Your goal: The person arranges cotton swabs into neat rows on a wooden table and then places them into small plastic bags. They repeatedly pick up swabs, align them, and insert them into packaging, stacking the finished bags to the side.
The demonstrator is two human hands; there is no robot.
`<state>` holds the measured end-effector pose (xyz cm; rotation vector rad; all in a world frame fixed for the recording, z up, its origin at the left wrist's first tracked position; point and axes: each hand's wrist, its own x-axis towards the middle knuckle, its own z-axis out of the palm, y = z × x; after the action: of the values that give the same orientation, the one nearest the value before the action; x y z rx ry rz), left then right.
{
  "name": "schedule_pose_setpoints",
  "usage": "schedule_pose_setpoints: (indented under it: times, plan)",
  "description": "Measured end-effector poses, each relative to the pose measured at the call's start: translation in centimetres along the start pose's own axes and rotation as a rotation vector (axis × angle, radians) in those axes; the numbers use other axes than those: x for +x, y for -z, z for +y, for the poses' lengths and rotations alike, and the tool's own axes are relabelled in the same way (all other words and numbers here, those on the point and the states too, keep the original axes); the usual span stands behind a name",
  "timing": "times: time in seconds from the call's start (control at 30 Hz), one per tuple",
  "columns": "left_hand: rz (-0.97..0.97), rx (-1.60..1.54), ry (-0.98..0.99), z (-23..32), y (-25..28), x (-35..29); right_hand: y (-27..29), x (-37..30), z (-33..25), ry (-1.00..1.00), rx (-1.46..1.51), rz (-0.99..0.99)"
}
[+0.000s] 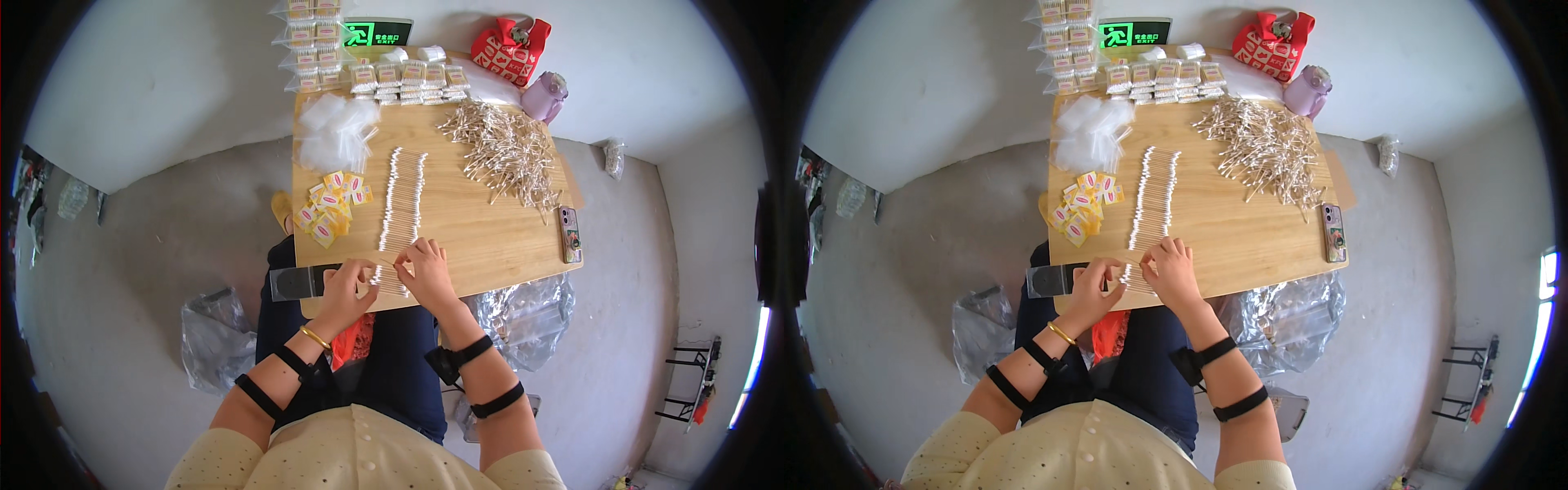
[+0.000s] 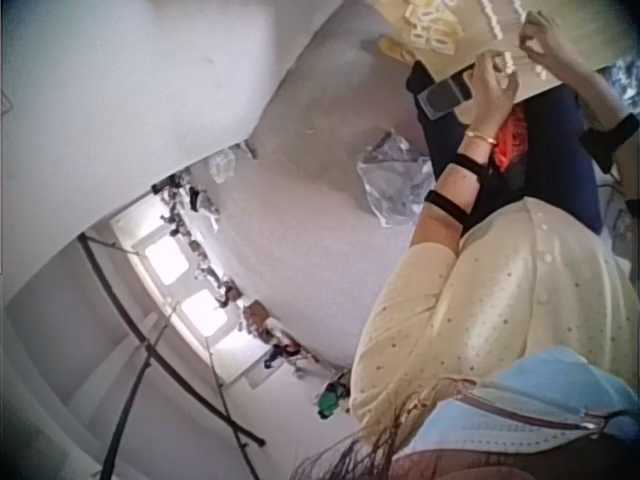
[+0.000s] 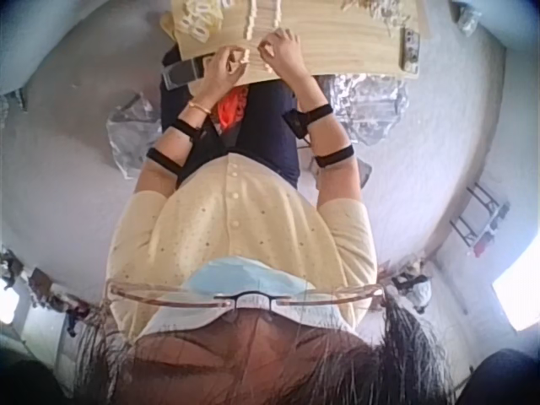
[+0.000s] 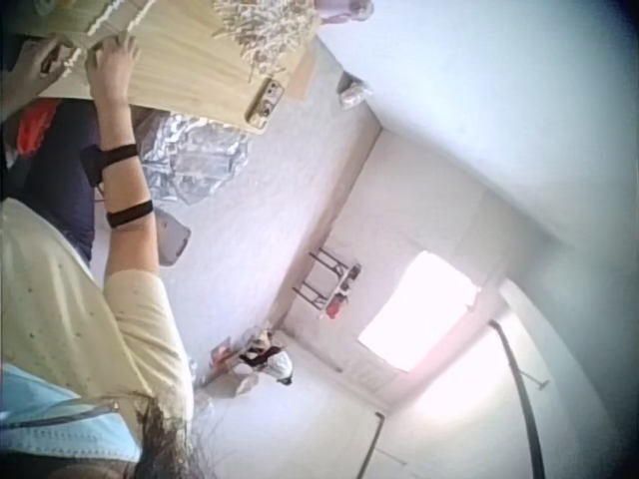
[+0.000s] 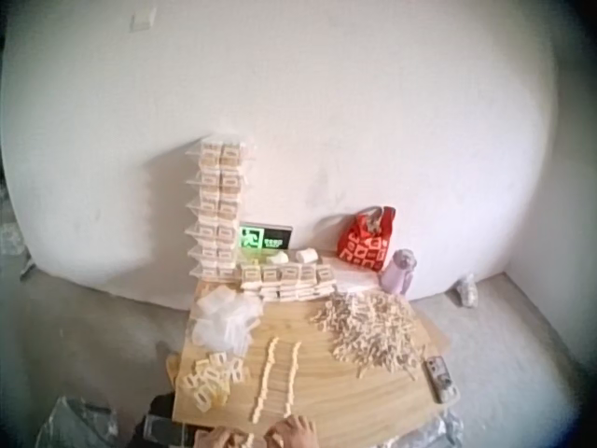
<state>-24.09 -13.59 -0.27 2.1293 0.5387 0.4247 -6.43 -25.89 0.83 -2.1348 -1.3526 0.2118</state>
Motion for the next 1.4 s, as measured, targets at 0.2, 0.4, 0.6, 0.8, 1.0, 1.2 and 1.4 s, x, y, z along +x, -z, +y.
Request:
schedule_pose_setpoints:
  times: [0.2, 0.4, 0.6, 0.8, 1.0, 1.2, 1.4]
  plan:
    - [0.047, -0.437, 0.119, 3.4, 2.6, 0.9, 4.3, -1.0, -5.3, 0.023, 0.181, -0.033]
    - [0.102, -0.462, -0.043, 6.7, 5.0, -0.7, 6.5, -3.1, -8.3, -0.152, 0.671, -0.103]
    - [0.146, -0.461, -0.13, 9.2, 6.9, -2.3, 7.4, -4.7, -9.9, -0.138, 0.765, -0.107]
    - [0.171, -0.429, -0.169, 9.9, 7.9, -3.7, 6.7, -6.0, -10.1, -0.1, 0.877, -0.074]
    - [0.117, -0.035, -0.206, 9.1, 8.8, -4.1, 6.4, -7.8, -8.6, -0.245, 0.876, -0.028]
    - [-0.237, 0.287, -0.105, 5.1, 6.0, -7.3, 6.2, -11.3, -7.1, -0.247, 0.386, -0.112]
    - [-0.288, 0.361, -0.161, 1.5, 1.9, -9.9, 1.7, -13.4, -6.4, -0.14, -0.042, -0.21]
